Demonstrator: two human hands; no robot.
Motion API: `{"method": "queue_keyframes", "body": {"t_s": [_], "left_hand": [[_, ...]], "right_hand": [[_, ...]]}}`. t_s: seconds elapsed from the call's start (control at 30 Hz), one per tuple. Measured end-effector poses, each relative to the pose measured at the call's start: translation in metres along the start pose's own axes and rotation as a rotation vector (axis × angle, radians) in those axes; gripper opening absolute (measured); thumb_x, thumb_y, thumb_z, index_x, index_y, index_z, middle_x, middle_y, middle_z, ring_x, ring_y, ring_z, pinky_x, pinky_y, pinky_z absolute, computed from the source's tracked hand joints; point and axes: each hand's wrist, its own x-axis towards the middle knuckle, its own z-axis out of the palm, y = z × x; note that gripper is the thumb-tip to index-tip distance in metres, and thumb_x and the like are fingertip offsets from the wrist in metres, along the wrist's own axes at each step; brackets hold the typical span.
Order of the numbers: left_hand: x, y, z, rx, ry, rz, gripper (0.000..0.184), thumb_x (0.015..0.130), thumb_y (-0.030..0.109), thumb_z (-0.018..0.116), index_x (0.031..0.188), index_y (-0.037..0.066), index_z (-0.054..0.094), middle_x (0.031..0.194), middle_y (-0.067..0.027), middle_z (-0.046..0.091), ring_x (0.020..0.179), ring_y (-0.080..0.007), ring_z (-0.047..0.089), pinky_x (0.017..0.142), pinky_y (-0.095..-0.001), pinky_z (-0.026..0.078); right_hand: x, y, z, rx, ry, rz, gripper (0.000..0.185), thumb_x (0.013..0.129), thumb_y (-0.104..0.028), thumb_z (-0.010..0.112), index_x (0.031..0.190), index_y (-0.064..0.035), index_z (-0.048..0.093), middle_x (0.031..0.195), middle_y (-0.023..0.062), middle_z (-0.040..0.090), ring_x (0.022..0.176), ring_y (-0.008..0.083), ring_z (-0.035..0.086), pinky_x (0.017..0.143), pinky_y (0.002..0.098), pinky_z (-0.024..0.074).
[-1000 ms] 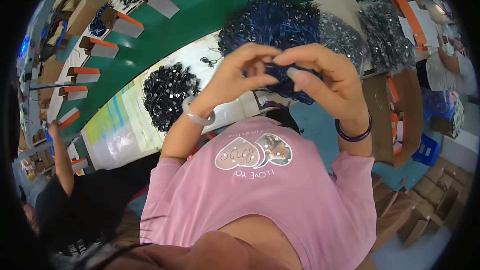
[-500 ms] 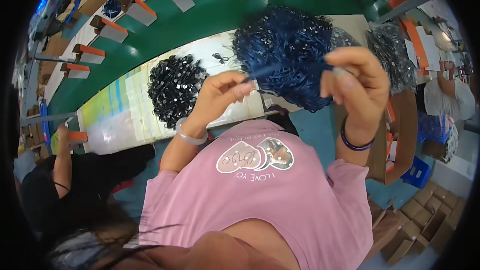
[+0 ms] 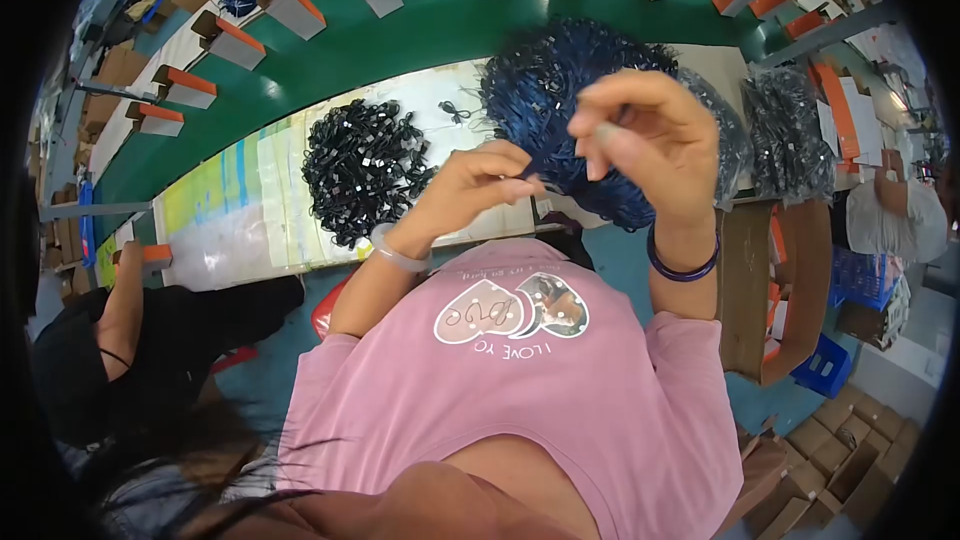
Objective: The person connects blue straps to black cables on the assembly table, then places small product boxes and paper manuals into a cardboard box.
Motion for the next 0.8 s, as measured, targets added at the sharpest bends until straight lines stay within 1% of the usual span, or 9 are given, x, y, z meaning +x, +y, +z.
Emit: {"method": "queue_keyframes", "body": {"t_s": [0.1, 0.13, 0.2, 0.33, 0.47, 0.57, 0.63, 0.7, 0.8], "left_hand": [[-0.011, 0.008, -0.012, 0.000, 0.055, -0.060, 0.015, 0.086, 0.009, 0.066, 0.097, 0.002, 0.072, 0.096, -0.0052, 0.059, 0.085, -0.0118, 0.055, 0.070, -0.0236, 0.045], [-0.013, 0.007, -0.014, 0.028, 0.077, -0.044, 0.016, 0.085, 0.006, 0.066, 0.098, 0.000, 0.071, 0.099, -0.0064, 0.060, 0.086, -0.0120, 0.056, 0.071, -0.0239, 0.046], [-0.015, 0.012, -0.015, 0.000, 0.096, -0.071, 0.015, 0.085, 0.007, 0.067, 0.098, 0.000, 0.071, 0.097, -0.0064, 0.062, 0.084, -0.0122, 0.056, 0.070, -0.0239, 0.046], [-0.017, 0.018, -0.015, 0.030, 0.022, -0.081, 0.014, 0.084, 0.007, 0.068, 0.095, 0.001, 0.071, 0.088, -0.0051, 0.063, 0.079, -0.0128, 0.056, 0.068, -0.0252, 0.045], [-0.020, 0.033, -0.019, 0.300, -0.013, -0.004, 0.010, 0.084, 0.008, 0.067, 0.091, 0.001, 0.069, 0.081, -0.0070, 0.063, 0.073, -0.0163, 0.056, 0.064, -0.0287, 0.044], [-0.018, 0.036, -0.026, 0.492, 0.019, 0.028, 0.011, 0.084, 0.010, 0.067, 0.089, 0.000, 0.066, 0.081, -0.0092, 0.061, 0.073, -0.0202, 0.056, 0.063, -0.0302, 0.044], [-0.015, 0.037, -0.030, 0.492, 0.043, 0.035, 0.011, 0.084, 0.010, 0.066, 0.089, -0.001, 0.066, 0.082, -0.0091, 0.062, 0.075, -0.0207, 0.057, 0.063, -0.0306, 0.045], [-0.011, 0.042, -0.031, 0.491, 0.031, 0.032, 0.012, 0.085, 0.010, 0.066, 0.091, -0.001, 0.065, 0.081, -0.0080, 0.061, 0.072, -0.0177, 0.057, 0.062, -0.0285, 0.045], [-0.006, 0.041, -0.034, 0.314, 0.034, -0.062, 0.013, 0.086, 0.009, 0.065, 0.095, 0.000, 0.062, 0.078, -0.0043, 0.060, 0.064, -0.0093, 0.055, 0.058, -0.0224, 0.044]], "right_hand": [[0.003, 0.004, -0.001, -0.159, -0.031, -0.224, 0.033, 0.082, -0.007, 0.058, 0.112, 0.0066, 0.055, 0.105, 0.0229, 0.064, 0.106, 0.0323, 0.058, 0.094, 0.0451, 0.0436], [0.001, 0.001, 0.006, -0.356, 0.013, -0.217, 0.035, 0.083, -0.016, 0.059, 0.112, 0.0027, 0.059, 0.114, 0.0196, 0.063, 0.123, 0.0367, 0.048, 0.108, 0.0488, 0.0260], [0.007, -0.018, 0.008, -1.127, -0.105, -0.344, 0.034, 0.084, -0.023, 0.056, 0.111, -0.0033, 0.063, 0.118, 0.0118, 0.064, 0.126, 0.0374, 0.045, 0.111, 0.0482, 0.0167], [0.006, 0.001, 0.015, -1.437, 0.047, -0.632, 0.046, 0.088, -0.045, 0.053, 0.114, -0.0082, 0.063, 0.128, 0.0110, 0.058, 0.140, 0.0362, 0.021, 0.112, 0.0464, 0.0038], [0.009, 0.003, 0.014, -1.047, 0.218, -0.429, 0.043, 0.092, -0.027, 0.054, 0.123, 0.0025, 0.054, 0.105, 0.0133, 0.064, 0.100, 0.0233, 0.053, 0.090, 0.0374, 0.0374], [0.005, 0.003, -0.003, -0.984, 0.338, 0.016, 0.027, 0.092, -0.007, 0.051, 0.116, 0.0015, 0.060, 0.076, 0.0038, 0.063, 0.066, 0.0064, 0.053, 0.062, 0.0199, 0.0435], [0.006, 0.024, -0.003, -0.719, 0.270, 0.247, 0.031, 0.091, -0.013, 0.056, 0.119, -0.0017, 0.060, 0.088, 0.0049, 0.064, 0.074, 0.0098, 0.055, 0.071, 0.0237, 0.0458], [0.003, 0.071, 0.005, -0.336, -0.113, 0.162, 0.060, 0.084, -0.027, 0.065, 0.135, -0.0022, 0.045, 0.137, 0.0142, 0.044, 0.127, 0.0232, 0.041, 0.105, 0.0363, 0.0322], [-0.018, 0.113, 0.032, 0.043, -0.304, 0.483, 0.061, 0.077, -0.016, 0.073, 0.130, -0.0017, 0.049, 0.133, 0.0131, 0.049, 0.125, 0.0217, 0.044, 0.104, 0.0341, 0.0337]]}}
